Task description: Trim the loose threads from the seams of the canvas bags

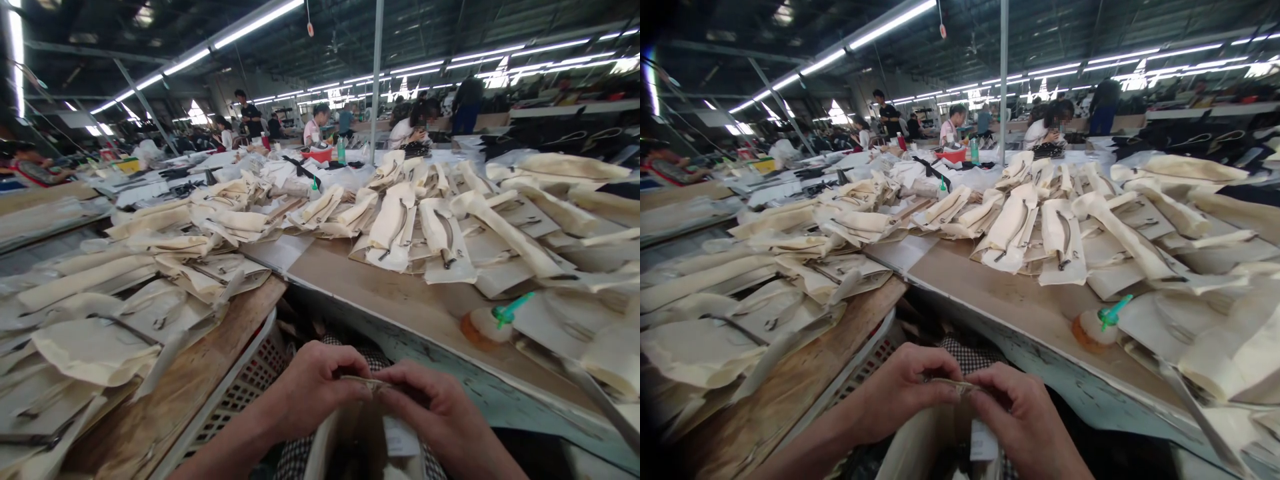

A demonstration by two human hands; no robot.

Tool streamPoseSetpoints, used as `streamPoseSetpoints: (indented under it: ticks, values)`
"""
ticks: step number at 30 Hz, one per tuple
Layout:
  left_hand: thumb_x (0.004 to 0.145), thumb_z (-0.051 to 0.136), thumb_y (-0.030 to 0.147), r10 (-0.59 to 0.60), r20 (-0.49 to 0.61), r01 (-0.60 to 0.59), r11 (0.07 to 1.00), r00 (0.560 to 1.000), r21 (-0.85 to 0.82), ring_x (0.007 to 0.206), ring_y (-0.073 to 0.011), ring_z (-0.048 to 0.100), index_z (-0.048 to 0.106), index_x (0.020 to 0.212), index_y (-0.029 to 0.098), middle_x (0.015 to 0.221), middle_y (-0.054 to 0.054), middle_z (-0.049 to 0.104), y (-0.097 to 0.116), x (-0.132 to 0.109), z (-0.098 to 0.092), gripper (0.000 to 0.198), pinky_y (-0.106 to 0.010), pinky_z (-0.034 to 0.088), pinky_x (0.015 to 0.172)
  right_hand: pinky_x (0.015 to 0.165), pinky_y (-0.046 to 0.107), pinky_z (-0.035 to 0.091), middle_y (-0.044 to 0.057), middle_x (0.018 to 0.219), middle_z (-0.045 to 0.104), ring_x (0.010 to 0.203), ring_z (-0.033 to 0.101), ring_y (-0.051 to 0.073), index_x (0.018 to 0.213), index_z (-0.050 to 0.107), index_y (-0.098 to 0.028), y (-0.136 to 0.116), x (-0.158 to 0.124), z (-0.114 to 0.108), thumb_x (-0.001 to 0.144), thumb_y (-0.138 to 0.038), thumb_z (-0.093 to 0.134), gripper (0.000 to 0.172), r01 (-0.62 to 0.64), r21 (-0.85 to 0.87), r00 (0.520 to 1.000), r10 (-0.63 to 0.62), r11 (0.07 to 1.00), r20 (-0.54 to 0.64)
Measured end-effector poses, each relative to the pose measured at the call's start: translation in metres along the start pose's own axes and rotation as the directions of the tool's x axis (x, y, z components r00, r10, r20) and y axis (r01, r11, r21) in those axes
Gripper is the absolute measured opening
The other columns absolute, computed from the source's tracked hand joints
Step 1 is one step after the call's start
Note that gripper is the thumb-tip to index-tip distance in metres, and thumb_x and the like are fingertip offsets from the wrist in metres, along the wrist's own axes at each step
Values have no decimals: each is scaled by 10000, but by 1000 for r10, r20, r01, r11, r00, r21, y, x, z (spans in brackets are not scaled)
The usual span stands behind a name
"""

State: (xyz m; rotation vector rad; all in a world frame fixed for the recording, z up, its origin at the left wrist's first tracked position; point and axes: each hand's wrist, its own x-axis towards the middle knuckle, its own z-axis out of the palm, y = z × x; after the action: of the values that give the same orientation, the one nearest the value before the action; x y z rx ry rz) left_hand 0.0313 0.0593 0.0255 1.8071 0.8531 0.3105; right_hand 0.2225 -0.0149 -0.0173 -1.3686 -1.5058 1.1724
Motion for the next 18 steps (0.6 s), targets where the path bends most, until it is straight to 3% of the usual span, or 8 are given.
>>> streamPoseSetpoints:
  ticks: [8,18]
  values:
    - [753,722,218,-20,131,50,971,991,-234,694,-117,515,746,820,133,715,19,638,-13,10,-11,110,-193,401,673,693,227,455,-5,795,710,759,623,161,918,787,-246,-2,5,-8,841,-266,677,136,-61,128,994,49,990,93]
    - [680,778,216,-68,300,198,881,951,-430,652,-101,530,751,793,125,708,8,662,-30,29,-13,147,-196,426,658,636,211,434,-7,765,641,711,562,130,817,797,-234,10,15,-20,772,-337,758,119,-166,306,964,90,938,249]
